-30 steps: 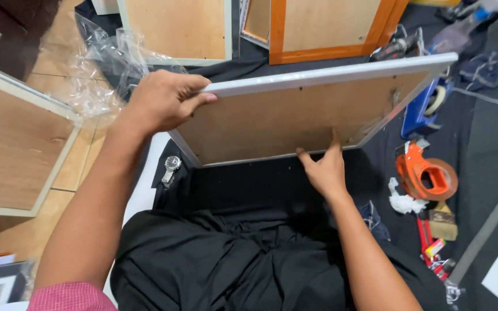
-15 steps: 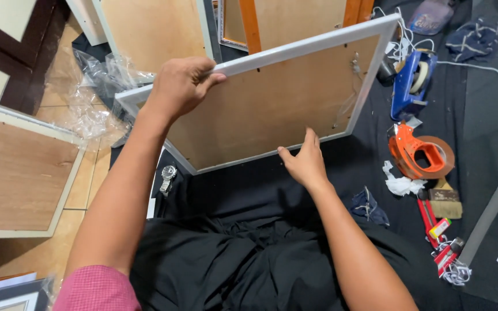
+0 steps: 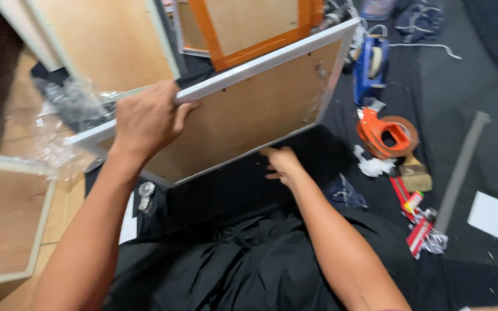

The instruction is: The person applies orange tape to the edges of several wooden picture frame backs, smooths it down by hand, uses a utility knife to trim the tape, and wipes the frame surfaces with a dark cloth.

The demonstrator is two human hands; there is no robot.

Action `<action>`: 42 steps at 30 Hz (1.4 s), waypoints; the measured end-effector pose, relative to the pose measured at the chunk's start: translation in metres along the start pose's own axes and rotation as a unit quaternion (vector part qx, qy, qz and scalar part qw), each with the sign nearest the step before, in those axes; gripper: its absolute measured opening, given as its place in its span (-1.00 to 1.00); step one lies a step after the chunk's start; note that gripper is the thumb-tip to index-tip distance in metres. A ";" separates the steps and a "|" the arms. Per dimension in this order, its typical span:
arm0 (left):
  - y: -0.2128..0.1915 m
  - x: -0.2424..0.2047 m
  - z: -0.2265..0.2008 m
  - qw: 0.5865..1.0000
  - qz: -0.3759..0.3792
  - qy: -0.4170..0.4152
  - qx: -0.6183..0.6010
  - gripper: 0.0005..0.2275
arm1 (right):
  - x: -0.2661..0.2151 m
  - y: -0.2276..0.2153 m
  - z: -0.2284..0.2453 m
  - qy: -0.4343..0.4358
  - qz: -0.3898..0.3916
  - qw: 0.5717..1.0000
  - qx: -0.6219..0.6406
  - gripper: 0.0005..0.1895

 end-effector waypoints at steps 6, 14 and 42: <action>-0.006 -0.031 0.036 0.996 0.024 -0.075 -0.040 -0.64 | -0.075 0.014 0.058 0.048 0.086 0.994 0.039 0.17; 0.100 -0.114 0.029 0.855 -0.033 -0.373 -0.359 -0.50 | 0.018 -0.046 0.040 -0.307 -0.160 0.938 -0.010 -0.42; 0.249 -0.163 -0.097 0.545 0.114 -0.577 -0.598 -0.60 | 0.032 -0.051 0.037 -0.039 -0.095 0.941 -0.323 -0.03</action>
Point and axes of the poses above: each hand's wrist, its own x-axis towards the middle knuckle, its own y-axis out of the palm, z = x × y, the point moved 4 cm from there along x, towards the middle knuckle, and after that the axes turned 13 degrees about z, right-handed, at the moved point
